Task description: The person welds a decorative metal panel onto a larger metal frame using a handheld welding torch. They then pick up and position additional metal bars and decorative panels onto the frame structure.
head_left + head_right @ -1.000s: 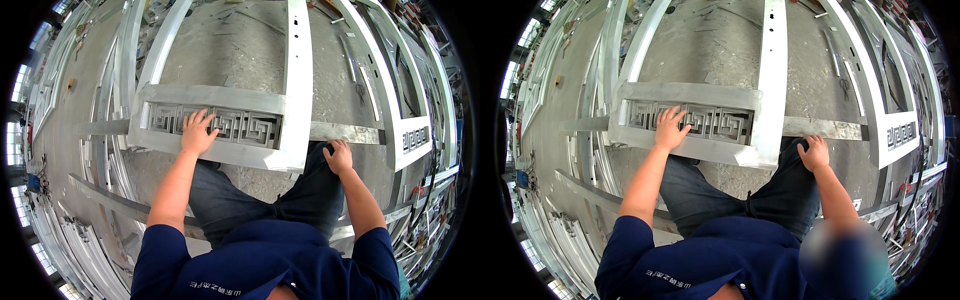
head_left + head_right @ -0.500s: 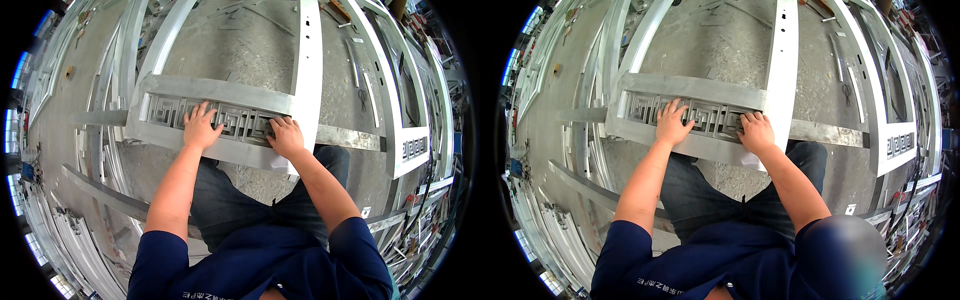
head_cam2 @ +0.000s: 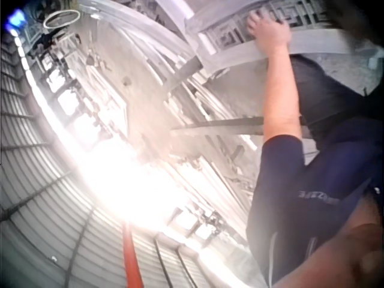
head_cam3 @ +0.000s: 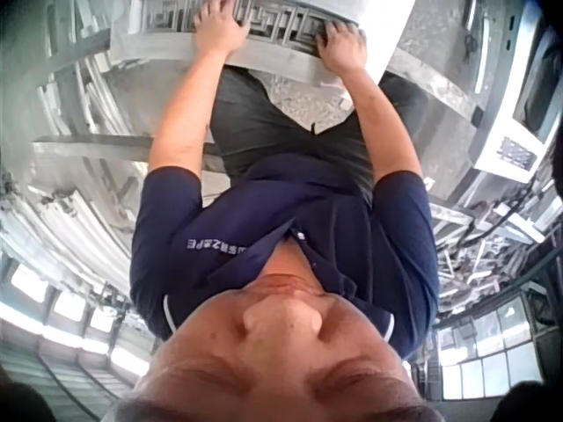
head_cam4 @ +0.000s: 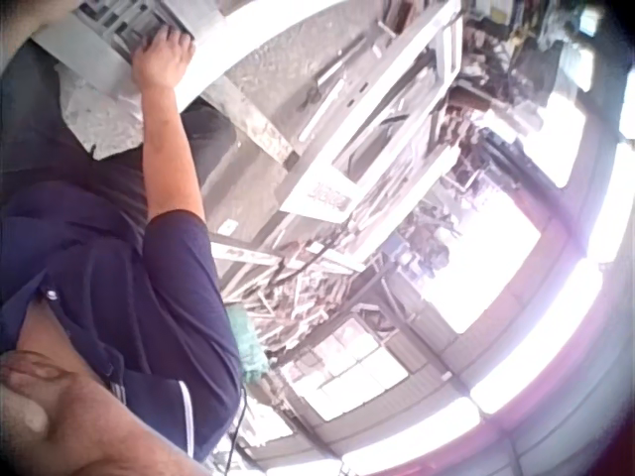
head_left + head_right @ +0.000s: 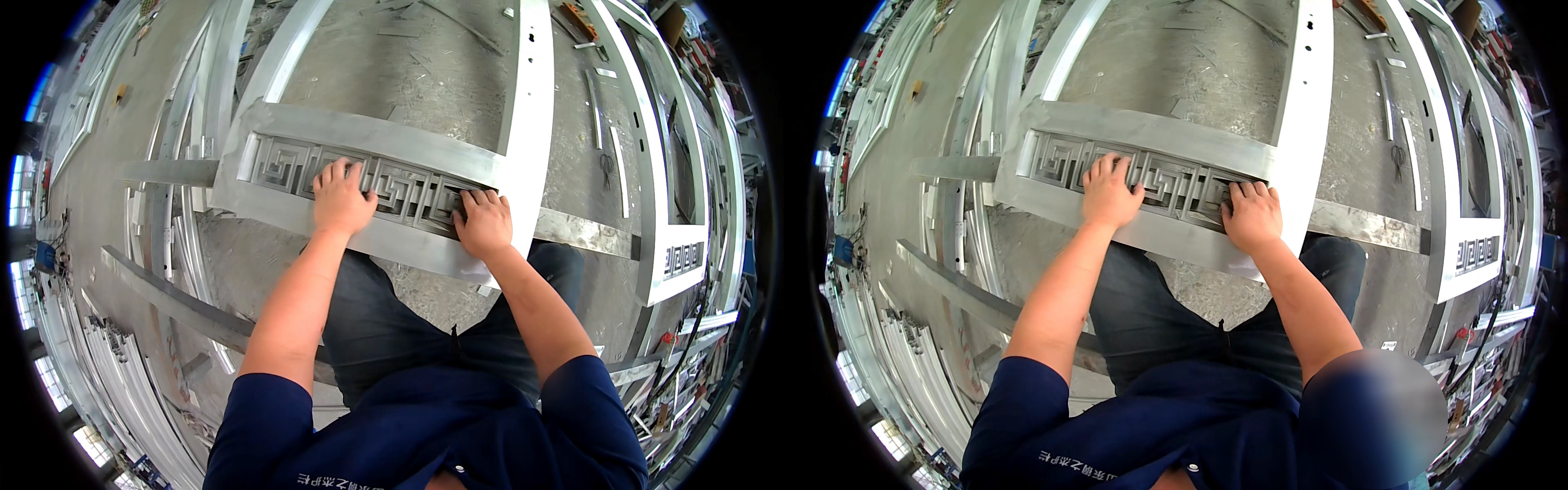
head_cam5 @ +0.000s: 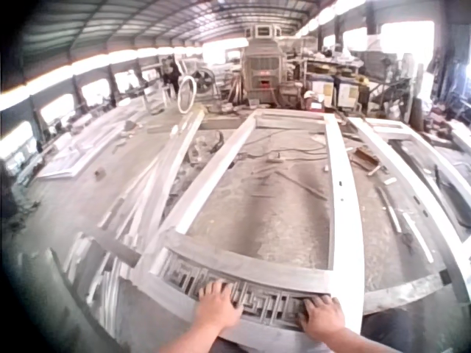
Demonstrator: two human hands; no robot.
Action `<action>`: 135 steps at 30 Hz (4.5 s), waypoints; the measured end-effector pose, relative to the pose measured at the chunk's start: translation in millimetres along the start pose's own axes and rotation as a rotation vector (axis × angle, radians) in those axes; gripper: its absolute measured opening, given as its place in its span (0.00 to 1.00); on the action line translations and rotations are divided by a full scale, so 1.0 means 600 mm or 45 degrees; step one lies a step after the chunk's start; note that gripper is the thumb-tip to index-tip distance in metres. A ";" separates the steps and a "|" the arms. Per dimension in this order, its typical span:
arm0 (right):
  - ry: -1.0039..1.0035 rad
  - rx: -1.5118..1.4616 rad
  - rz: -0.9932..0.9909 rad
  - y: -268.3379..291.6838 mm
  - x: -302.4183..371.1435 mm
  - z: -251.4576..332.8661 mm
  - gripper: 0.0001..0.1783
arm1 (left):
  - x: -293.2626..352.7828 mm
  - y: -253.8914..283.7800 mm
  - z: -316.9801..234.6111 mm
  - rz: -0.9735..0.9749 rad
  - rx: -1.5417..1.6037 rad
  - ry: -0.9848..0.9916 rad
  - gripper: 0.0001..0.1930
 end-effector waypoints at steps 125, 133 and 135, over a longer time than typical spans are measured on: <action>0.022 -0.042 -0.144 -0.011 0.000 -0.017 0.15 | -0.020 0.029 0.182 -0.032 -0.112 0.614 0.18; 0.055 0.023 -0.194 -0.007 0.002 -0.010 0.16 | -0.015 0.028 0.185 -0.078 -0.111 0.645 0.17; 0.031 0.042 -0.160 -0.012 0.002 -0.011 0.16 | -0.017 0.028 0.183 -0.073 -0.112 0.636 0.17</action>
Point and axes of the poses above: each hand's wrist, its own x-axis away from the middle knuckle, its own y-axis out of the back of the hand, z = x × y, the point moved 7 cm from there along -x, towards the middle knuckle, and after that the axes turned 9 degrees about z, right-handed, at the moved point
